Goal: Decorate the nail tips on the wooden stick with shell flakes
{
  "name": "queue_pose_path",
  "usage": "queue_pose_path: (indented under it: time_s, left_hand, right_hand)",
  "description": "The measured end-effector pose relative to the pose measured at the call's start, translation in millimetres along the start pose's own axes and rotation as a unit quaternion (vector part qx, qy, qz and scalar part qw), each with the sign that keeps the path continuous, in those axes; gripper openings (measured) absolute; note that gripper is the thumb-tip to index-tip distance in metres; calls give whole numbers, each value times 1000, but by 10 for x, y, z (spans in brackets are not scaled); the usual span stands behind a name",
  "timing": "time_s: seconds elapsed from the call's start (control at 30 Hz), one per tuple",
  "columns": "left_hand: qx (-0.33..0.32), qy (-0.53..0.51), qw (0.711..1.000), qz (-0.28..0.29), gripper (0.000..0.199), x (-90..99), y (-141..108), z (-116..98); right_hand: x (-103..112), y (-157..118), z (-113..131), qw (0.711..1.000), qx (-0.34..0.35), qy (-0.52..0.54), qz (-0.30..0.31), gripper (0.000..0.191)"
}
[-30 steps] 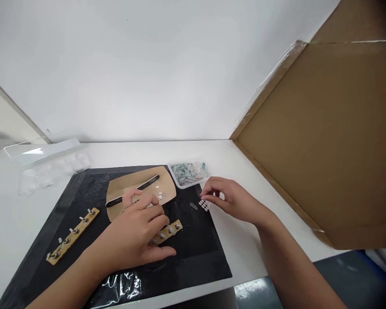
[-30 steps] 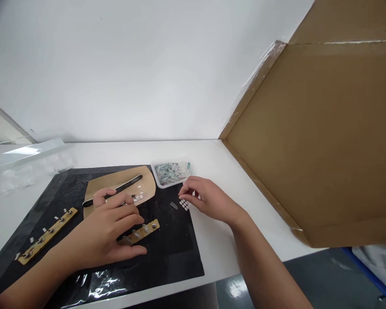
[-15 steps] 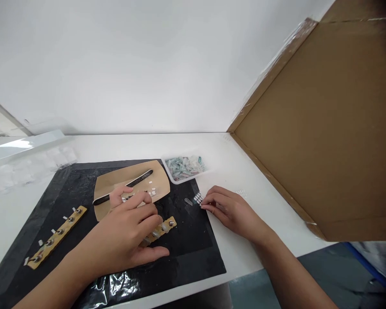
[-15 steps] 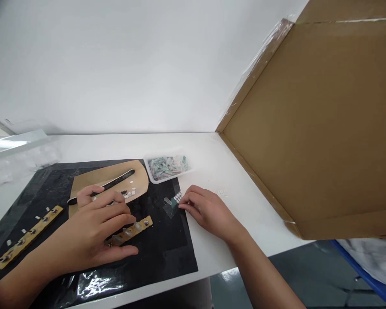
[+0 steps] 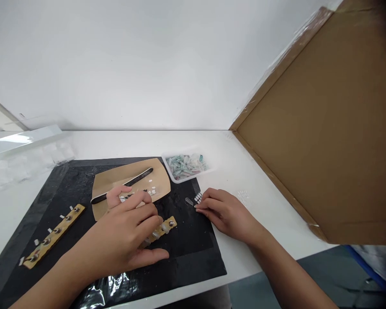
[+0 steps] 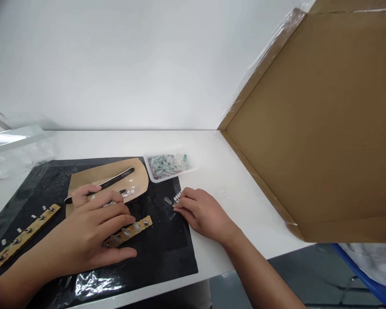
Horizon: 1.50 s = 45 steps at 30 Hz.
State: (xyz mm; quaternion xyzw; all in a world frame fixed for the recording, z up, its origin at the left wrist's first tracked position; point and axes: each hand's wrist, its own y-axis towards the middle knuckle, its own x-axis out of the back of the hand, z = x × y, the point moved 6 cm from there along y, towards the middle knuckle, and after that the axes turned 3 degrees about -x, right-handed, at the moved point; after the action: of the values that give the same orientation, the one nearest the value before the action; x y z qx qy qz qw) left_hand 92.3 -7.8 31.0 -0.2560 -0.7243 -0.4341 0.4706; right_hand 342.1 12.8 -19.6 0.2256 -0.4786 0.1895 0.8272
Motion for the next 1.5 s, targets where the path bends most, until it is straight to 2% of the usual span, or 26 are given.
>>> queue_pose_path:
  time_s: [0.23, 0.43, 0.57, 0.7, 0.87, 1.0, 1.17, 1.33, 1.5]
  left_hand:
    - [4, 2, 1000, -12, 35, 10, 5, 18]
    - [4, -2, 1000, -25, 39, 49, 11, 17]
    - [14, -8, 999, -30, 48, 78, 11, 30]
    - [22, 0, 999, -50, 57, 132, -2, 52]
    - [12, 8, 997, -80, 65, 175, -58, 83]
    - [14, 12, 995, -98, 57, 189, -79, 108]
    - [20, 48, 988, -147, 6, 235, -46, 124]
    - [37, 98, 978, -180, 16, 227, -64, 204]
    - [129, 124, 953, -243, 21, 278, -174, 412]
  right_hand:
    - [25, -30, 109, 997, 30, -56, 32, 21]
    - [-12, -28, 212, 989, 53, -137, 12, 22]
    - [19, -27, 173, 996, 38, -81, -15, 14]
    - [41, -30, 106, 999, 37, -22, -32, 12]
    - [58, -26, 64, 997, 52, 4, -52, 13]
    - [99, -34, 11, 995, 43, 3, -88, 15]
    - [151, -35, -137, 994, 0, 6, -109, 13]
    - [239, -63, -319, 984, -60, 9, -165, 25]
    - [381, -3, -252, 978, -93, 35, -182, 36]
